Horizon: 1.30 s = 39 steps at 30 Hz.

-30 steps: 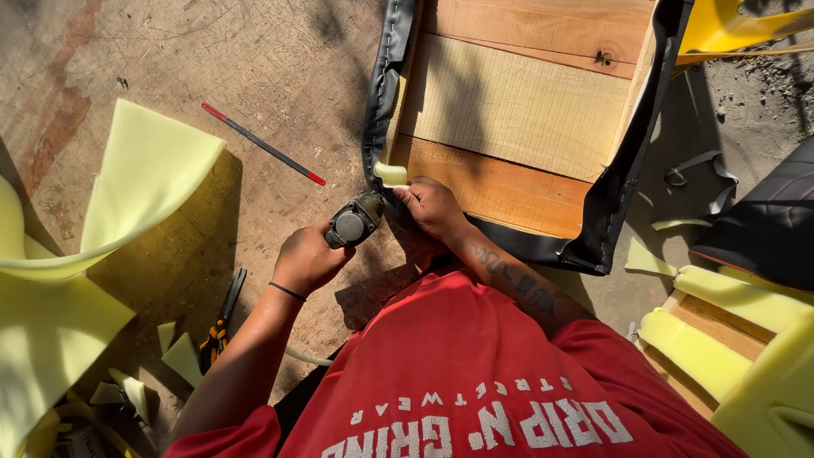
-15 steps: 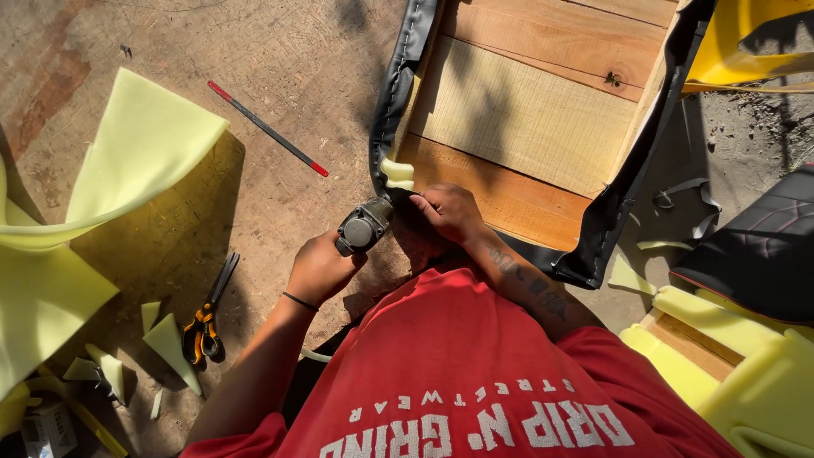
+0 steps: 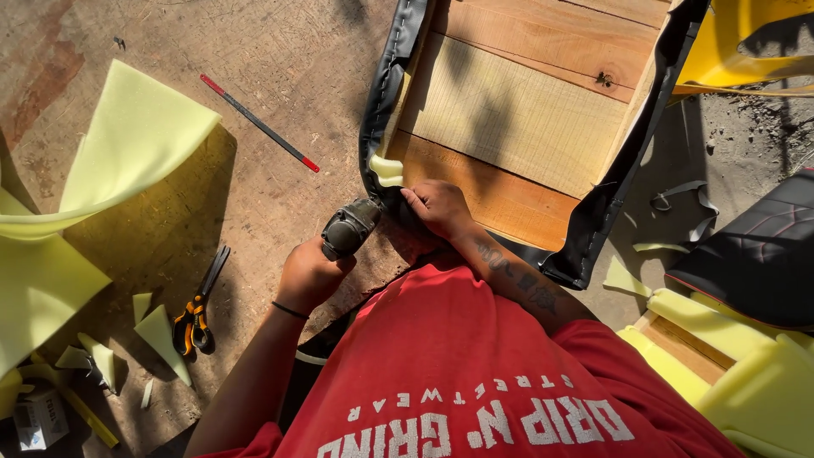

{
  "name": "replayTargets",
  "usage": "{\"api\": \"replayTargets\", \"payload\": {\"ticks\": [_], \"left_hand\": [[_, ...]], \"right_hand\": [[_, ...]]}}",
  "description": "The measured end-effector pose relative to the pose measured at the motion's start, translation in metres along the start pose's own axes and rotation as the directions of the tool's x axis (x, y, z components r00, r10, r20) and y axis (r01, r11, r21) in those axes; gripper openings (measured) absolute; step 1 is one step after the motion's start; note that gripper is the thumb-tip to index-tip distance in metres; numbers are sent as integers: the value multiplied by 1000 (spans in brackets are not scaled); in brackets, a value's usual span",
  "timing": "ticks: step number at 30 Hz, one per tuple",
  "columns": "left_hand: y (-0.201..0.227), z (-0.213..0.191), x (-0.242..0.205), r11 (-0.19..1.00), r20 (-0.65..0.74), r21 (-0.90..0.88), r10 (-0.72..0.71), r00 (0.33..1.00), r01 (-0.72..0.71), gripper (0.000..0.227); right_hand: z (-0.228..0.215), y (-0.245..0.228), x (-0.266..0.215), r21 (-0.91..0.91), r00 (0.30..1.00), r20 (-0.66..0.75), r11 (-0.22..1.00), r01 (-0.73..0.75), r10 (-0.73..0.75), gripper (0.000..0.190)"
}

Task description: Stapling a black vinyl cover onto a wooden seat base using a pneumatic staple gun.

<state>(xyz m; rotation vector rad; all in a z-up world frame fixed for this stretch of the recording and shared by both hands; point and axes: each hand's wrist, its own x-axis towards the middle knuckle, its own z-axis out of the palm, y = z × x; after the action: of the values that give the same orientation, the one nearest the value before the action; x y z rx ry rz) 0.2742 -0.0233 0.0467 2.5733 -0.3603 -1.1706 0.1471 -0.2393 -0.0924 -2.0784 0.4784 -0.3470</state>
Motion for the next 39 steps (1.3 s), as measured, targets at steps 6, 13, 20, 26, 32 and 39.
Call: {"api": "replayTargets", "payload": {"ticks": [6,13,20,26,32,39], "left_hand": [[12,20,10,999,53,45,-16,998,13,53],[11,21,-18,997,31,19,-75,997,75,50],[7,45,-8,985,3,-169,-19,1000,19,43],[-38,30,-32,972,-25,-174,-161,987,155,41],[-106,19,-39,890,-60,-375,-304,951,261,41],[-130,11,-54,719,-69,-660,-350,934,220,25]], "right_hand": [[4,7,-1,-150,997,57,988,-44,53,52],[6,12,3,-148,996,69,988,-42,53,52],[6,14,-1,-167,997,63,985,-38,49,53],[-6,-1,-22,-325,991,118,940,102,-67,41],[-50,-13,2,-139,991,46,983,-122,130,47],[-238,-115,81,-111,981,-166,986,-122,103,60]]}}
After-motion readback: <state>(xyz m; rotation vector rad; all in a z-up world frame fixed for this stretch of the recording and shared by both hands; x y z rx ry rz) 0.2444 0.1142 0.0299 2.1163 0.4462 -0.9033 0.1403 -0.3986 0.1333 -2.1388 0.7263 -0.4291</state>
